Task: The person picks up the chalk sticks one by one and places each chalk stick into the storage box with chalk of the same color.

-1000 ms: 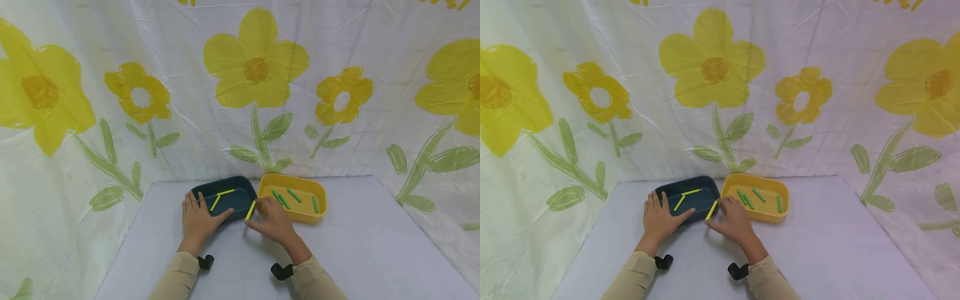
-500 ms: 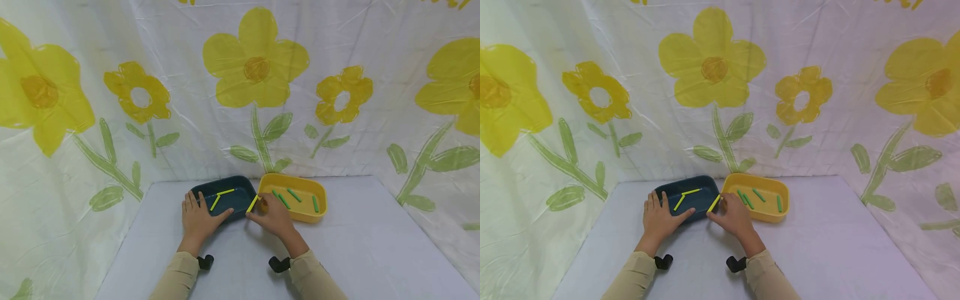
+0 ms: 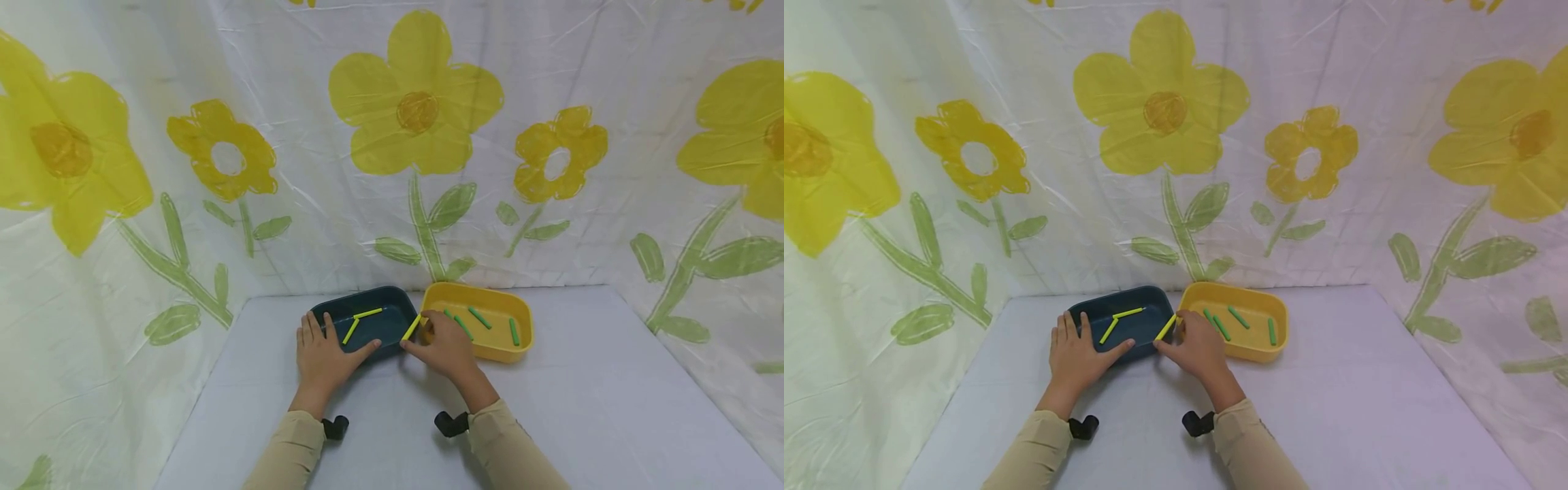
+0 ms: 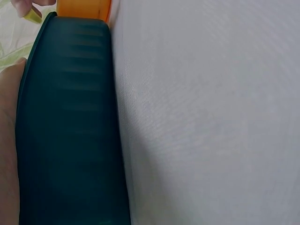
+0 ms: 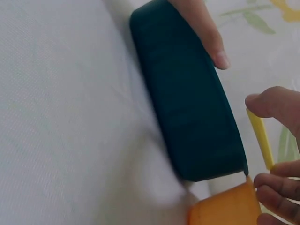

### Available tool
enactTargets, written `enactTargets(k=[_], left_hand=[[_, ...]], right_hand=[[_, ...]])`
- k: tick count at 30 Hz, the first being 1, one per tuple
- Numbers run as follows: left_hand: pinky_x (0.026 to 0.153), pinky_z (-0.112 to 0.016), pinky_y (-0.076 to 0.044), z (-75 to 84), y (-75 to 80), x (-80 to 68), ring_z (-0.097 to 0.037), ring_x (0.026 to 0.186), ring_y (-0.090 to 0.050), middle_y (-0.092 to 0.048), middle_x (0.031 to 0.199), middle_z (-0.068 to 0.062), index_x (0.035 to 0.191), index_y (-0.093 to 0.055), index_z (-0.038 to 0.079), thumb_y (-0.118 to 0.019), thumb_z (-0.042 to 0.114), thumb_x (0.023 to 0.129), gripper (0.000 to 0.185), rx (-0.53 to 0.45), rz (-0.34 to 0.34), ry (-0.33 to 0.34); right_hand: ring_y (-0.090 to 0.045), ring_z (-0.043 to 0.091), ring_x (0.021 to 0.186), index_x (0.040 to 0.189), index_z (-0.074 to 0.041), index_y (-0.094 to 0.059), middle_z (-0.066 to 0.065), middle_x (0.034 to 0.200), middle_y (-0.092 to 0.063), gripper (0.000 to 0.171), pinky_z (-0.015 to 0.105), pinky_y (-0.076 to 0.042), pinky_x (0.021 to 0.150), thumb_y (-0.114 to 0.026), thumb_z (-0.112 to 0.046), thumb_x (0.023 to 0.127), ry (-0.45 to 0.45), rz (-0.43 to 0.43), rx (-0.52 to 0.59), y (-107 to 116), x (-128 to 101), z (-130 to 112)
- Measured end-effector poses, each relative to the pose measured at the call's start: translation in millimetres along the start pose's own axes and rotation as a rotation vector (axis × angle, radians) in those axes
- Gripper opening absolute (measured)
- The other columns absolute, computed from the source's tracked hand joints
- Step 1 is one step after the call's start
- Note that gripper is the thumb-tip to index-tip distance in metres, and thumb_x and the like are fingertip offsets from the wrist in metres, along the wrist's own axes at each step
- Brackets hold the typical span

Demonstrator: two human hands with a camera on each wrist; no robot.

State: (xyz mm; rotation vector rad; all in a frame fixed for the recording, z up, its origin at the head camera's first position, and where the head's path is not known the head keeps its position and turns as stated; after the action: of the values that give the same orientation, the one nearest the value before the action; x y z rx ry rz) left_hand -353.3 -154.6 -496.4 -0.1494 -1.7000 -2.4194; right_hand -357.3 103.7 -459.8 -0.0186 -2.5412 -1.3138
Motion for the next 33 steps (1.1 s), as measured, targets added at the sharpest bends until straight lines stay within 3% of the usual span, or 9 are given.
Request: enactTargets(k=[14,23,33], left_hand=[[0.134,-0.062,-0.005,-1.0,-2.4,0.2,-0.048,0.165,0.001,-0.003,0.173,-0.035,0.167,-0.020,-0.005,-0.045,0.105,0.072,0.147,-0.005,-0.008,0.005],[0.134,-0.062,-0.005,-1.7,-1.4,1.6,-0.048,0.165,0.001,-0.003,0.173,-0.036,0.166,-0.020,-0.005,-0.044,0.106,0.073,0.147,-0.002,-0.003,0.004],[0.134,-0.062,-0.006,-1.4,-3.9,2.4,-0.048,0.165,-0.001,-0.006,0.173,-0.036,0.167,-0.020,-0.004,-0.042,0.107,0.072,0.148,0.015,-0.007,0.005]], right_hand=[[-0.067,0.019,0.092,0.141,-0.010,-0.065,0.005,0.109,-0.075,0.081,0.043,-0.060,0.081,-0.083,-0.064,0.083,-0.016,-0.024,-0.046,-5,5,-2],[-0.062,0.012,0.080,0.142,-0.013,-0.065,-0.004,0.095,-0.071,0.081,0.035,-0.056,0.070,-0.084,-0.063,0.081,-0.042,-0.040,-0.075,-8,11,-2],[-0.058,0.011,0.073,0.143,-0.012,-0.065,-0.003,0.090,-0.072,0.083,0.030,-0.051,0.065,-0.084,-0.064,0.081,-0.061,-0.064,-0.072,-8,12,-3]])
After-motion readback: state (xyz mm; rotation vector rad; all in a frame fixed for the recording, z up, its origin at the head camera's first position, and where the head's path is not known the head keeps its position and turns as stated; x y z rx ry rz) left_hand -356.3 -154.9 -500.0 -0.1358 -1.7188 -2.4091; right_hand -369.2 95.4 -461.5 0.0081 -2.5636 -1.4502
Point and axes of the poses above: each hand's wrist, its own x-axis towards the middle knuckle, its own y-axis out of the back of the hand, z = x × y, the point moved 10 cm from there along x, towards the middle knuckle
